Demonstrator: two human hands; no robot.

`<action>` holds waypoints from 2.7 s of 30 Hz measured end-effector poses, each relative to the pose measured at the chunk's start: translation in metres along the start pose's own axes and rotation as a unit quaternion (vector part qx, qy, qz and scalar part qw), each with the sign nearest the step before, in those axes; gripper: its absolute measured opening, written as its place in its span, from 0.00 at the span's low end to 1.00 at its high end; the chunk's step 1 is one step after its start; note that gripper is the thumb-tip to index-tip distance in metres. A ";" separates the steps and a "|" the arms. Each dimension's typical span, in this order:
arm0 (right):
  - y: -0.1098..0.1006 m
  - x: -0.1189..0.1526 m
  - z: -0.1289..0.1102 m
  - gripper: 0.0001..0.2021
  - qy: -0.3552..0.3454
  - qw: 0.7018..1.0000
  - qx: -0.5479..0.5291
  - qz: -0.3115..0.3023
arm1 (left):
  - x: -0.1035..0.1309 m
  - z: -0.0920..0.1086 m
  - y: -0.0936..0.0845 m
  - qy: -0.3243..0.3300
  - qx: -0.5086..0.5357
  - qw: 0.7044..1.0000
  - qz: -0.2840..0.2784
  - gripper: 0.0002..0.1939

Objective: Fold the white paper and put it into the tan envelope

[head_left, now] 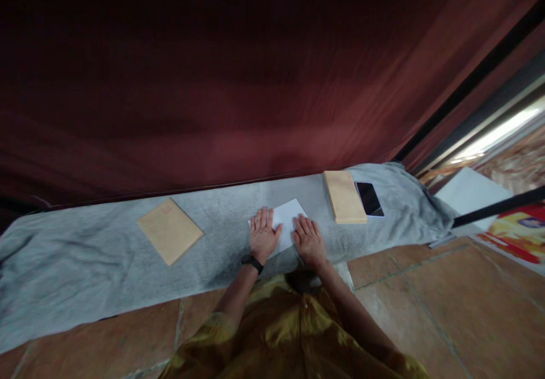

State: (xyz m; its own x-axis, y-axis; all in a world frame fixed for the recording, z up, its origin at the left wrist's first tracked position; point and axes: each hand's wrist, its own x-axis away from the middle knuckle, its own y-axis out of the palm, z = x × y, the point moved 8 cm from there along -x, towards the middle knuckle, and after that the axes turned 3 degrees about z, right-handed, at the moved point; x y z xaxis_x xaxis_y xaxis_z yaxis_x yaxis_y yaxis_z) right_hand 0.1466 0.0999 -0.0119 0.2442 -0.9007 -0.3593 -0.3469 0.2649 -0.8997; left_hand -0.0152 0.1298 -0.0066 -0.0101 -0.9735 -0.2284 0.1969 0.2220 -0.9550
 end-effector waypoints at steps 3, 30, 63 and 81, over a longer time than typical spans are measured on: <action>-0.001 -0.001 0.005 0.23 0.013 0.999 -0.025 0.014 | 0.004 -0.004 -0.007 -0.019 -0.002 1.000 0.018 0.34; -0.028 -0.056 0.053 0.09 0.233 0.951 -0.200 -0.031 | 0.070 0.017 -0.027 0.078 0.055 0.994 0.057 0.31; -0.037 0.037 0.027 0.34 -0.032 0.970 -0.237 -0.046 | 0.073 -0.024 -0.028 0.036 0.328 0.944 0.011 0.22; -0.007 -0.016 0.033 0.17 0.124 0.989 -0.079 -0.021 | 0.023 -0.039 -0.024 -0.169 0.282 0.944 0.022 0.29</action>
State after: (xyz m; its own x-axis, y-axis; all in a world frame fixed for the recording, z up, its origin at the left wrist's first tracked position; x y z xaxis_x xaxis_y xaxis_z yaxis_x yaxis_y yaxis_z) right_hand 0.1747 0.1237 -0.0075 0.0386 -0.9719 -0.2322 -0.4825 0.1854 -0.8561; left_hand -0.0587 0.1046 0.0038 0.3050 -0.9469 -0.1013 0.6808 0.2912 -0.6721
